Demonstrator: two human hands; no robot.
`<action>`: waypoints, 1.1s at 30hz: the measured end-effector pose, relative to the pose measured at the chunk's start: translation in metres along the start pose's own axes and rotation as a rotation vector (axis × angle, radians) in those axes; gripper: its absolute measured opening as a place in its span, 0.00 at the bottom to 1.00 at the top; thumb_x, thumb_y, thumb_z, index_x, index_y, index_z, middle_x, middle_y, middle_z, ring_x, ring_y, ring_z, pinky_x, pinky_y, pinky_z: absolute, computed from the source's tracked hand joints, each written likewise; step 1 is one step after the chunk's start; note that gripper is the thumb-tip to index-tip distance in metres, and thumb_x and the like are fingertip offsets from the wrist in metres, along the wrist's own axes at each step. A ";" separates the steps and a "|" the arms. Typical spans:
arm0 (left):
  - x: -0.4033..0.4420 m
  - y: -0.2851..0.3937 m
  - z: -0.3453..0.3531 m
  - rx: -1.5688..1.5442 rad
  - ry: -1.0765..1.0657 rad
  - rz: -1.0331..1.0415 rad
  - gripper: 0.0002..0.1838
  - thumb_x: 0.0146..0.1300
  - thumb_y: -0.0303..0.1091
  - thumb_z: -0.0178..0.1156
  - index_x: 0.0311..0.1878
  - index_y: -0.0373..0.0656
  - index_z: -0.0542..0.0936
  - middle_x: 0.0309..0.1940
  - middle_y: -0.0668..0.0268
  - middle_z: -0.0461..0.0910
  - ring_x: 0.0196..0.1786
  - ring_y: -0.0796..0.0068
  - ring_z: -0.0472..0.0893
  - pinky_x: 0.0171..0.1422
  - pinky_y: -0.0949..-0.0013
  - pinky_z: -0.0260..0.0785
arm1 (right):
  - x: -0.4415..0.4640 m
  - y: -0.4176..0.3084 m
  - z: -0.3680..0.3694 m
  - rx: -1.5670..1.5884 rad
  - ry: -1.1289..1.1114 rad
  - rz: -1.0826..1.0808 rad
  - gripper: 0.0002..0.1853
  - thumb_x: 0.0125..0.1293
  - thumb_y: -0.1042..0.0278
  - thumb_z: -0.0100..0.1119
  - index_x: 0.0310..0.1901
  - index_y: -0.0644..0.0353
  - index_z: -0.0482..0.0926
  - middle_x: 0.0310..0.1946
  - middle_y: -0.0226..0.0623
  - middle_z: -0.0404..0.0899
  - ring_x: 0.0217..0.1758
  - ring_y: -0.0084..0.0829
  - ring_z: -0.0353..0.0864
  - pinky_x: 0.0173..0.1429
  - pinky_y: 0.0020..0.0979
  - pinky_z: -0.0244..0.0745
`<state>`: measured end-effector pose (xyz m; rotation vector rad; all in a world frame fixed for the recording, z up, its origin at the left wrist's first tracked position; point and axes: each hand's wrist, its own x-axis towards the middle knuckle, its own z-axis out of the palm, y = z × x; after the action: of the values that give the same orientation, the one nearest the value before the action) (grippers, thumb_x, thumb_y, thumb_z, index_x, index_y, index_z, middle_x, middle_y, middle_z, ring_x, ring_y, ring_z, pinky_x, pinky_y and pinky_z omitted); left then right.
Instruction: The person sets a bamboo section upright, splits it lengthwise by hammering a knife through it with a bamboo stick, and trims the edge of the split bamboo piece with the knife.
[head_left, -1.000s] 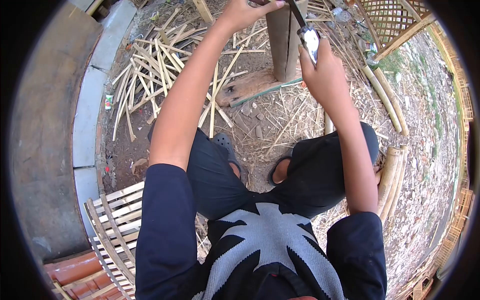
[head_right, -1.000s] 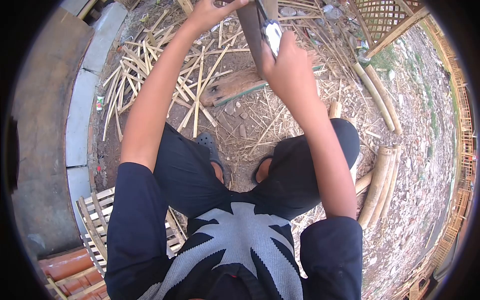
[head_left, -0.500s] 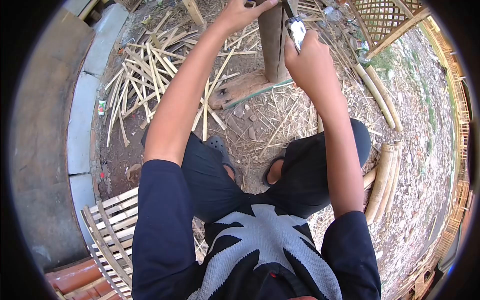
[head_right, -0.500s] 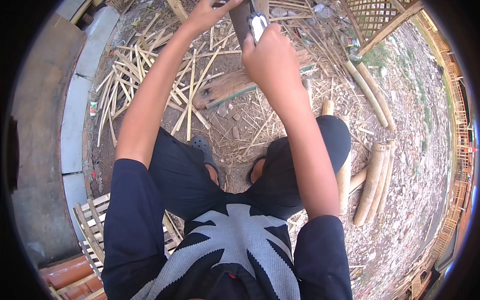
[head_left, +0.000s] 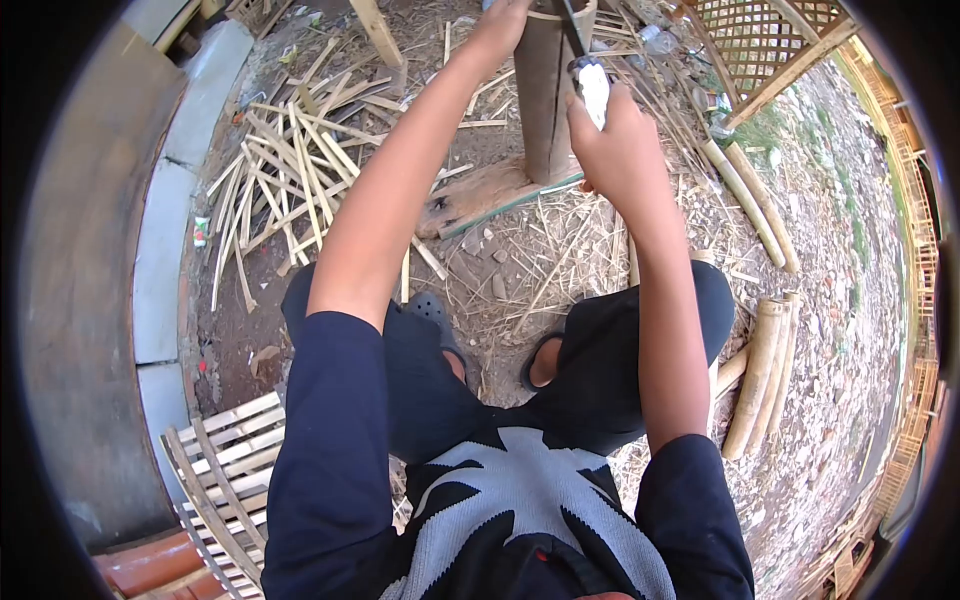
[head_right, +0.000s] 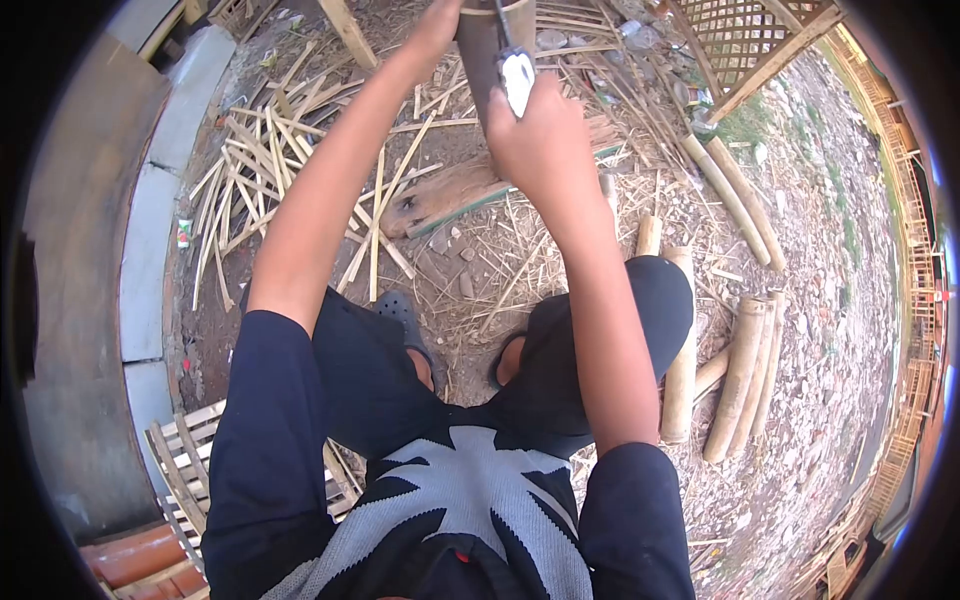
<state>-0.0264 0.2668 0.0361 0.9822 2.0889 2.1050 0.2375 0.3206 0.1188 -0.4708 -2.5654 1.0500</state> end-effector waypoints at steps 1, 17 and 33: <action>-0.006 0.012 0.004 -0.149 0.013 -0.079 0.41 0.77 0.61 0.38 0.77 0.33 0.57 0.79 0.53 0.55 0.81 0.60 0.54 0.82 0.65 0.45 | 0.001 -0.005 -0.007 0.119 -0.109 0.076 0.21 0.67 0.57 0.59 0.36 0.75 0.76 0.27 0.60 0.82 0.32 0.49 0.87 0.34 0.42 0.82; -0.027 0.019 0.037 0.089 0.319 -0.053 0.31 0.79 0.52 0.37 0.70 0.34 0.67 0.68 0.49 0.69 0.72 0.54 0.67 0.75 0.61 0.56 | 0.009 -0.017 -0.018 0.587 -0.301 0.259 0.19 0.70 0.54 0.63 0.37 0.61 0.70 0.23 0.28 0.70 0.17 0.17 0.71 0.16 0.24 0.70; -0.013 0.015 0.006 0.275 0.163 -0.109 0.26 0.79 0.46 0.39 0.66 0.39 0.73 0.62 0.48 0.76 0.66 0.52 0.74 0.72 0.58 0.62 | 0.011 -0.023 0.003 0.701 -0.216 0.197 0.18 0.72 0.55 0.61 0.32 0.61 0.70 0.22 0.28 0.72 0.17 0.19 0.72 0.18 0.25 0.70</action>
<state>-0.0070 0.2648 0.0433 0.7165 2.4994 1.9426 0.2224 0.3084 0.1352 -0.4342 -2.1289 2.0460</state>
